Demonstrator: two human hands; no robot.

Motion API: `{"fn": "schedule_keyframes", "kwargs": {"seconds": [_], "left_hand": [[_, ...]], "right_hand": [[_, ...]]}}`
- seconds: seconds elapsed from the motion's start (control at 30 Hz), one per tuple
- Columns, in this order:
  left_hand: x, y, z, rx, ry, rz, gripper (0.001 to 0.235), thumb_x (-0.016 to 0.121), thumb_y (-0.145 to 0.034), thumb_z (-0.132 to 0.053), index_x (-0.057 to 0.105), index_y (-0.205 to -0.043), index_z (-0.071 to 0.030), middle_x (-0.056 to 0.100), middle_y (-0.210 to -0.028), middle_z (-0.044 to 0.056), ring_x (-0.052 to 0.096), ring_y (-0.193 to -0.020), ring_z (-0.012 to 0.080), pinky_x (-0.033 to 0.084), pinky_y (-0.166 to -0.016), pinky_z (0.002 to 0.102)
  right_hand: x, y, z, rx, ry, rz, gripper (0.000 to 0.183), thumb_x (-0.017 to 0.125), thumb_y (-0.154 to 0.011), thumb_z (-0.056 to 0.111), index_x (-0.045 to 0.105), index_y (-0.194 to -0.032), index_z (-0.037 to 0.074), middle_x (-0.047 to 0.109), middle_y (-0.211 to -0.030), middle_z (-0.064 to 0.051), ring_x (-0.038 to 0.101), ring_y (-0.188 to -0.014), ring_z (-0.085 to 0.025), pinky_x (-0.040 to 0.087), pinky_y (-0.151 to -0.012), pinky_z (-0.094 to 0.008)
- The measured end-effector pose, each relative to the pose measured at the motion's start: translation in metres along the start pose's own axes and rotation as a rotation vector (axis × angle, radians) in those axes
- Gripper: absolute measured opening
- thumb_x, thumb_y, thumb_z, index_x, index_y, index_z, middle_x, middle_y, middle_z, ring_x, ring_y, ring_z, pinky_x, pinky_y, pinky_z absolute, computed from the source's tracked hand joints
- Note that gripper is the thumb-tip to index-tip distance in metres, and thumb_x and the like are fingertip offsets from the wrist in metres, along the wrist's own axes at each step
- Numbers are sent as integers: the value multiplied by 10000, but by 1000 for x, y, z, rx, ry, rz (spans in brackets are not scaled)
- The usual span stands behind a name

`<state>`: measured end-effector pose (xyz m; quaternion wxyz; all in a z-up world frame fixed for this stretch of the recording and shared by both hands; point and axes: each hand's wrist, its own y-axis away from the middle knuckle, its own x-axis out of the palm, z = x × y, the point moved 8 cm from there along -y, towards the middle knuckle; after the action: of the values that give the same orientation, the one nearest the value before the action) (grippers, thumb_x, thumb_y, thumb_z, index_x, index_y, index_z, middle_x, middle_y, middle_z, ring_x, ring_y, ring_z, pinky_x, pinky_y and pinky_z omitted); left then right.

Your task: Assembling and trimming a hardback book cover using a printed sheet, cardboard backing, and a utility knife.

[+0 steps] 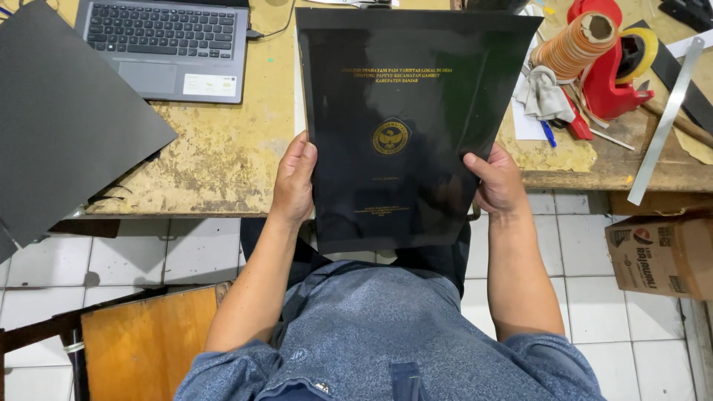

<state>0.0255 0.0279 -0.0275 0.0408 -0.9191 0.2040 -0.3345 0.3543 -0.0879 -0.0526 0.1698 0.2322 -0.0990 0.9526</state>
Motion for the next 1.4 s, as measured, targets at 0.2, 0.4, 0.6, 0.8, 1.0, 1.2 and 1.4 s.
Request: {"fn": "schedule_keyframes", "kwargs": {"seconds": [0.2,0.4,0.6,0.8,1.0,1.2,1.4], "left_hand": [[-3,-1,3,3,-7,5,319,546,-1063,-262,619,-1302,-64,739,-1018,150,740,-872,175,661,-767,342],[-10,-2,10,0,-14,6,330,546,-1064,-268,617,-1312,-63,742,-1046,159,742,-898,184,659,-789,357],[-2,2,4,-25,-5,-12,316,548,-1061,-260,620,-1301,-67,741,-1009,152,745,-856,180,661,-752,338],[-23,0,28,-27,-23,-22,316,560,-1054,-253,633,-1298,-66,750,-1004,150,745,-848,176,664,-744,336],[-2,7,18,-55,-2,-13,306,561,-1056,-226,642,-1298,-57,757,-1059,169,747,-907,185,661,-800,355],[-2,6,21,-76,42,-19,341,551,-1066,-202,614,-1355,-31,746,-1112,207,751,-946,220,657,-838,397],[-7,5,22,-84,67,-19,340,544,-1069,-203,609,-1357,-34,747,-1106,208,756,-940,236,659,-818,397]], "right_hand": [[8,0,1,4,-10,9,269,688,-891,-48,680,-1154,8,742,-1099,-241,765,-1015,-366,640,-869,-511],[-6,-2,-8,13,-22,-3,291,681,-885,-62,677,-1168,5,740,-1102,-245,764,-1016,-380,638,-875,-520],[-14,-1,-13,19,-16,-15,289,679,-891,-59,672,-1173,6,741,-1099,-238,765,-1011,-374,636,-869,-520],[-3,-1,-10,49,-33,-16,287,679,-899,-38,682,-1180,18,744,-1110,-226,763,-1022,-368,634,-879,-519],[-24,-3,-26,68,-28,-23,282,674,-897,-35,688,-1173,21,745,-1112,-224,760,-1024,-368,631,-890,-520],[-34,-4,-32,65,-24,-27,292,671,-897,-42,681,-1184,9,741,-1128,-224,756,-1041,-367,625,-916,-517],[-21,-1,-23,59,-15,-4,274,671,-897,-42,682,-1165,12,742,-1114,-231,757,-1037,-375,626,-912,-524]]}}
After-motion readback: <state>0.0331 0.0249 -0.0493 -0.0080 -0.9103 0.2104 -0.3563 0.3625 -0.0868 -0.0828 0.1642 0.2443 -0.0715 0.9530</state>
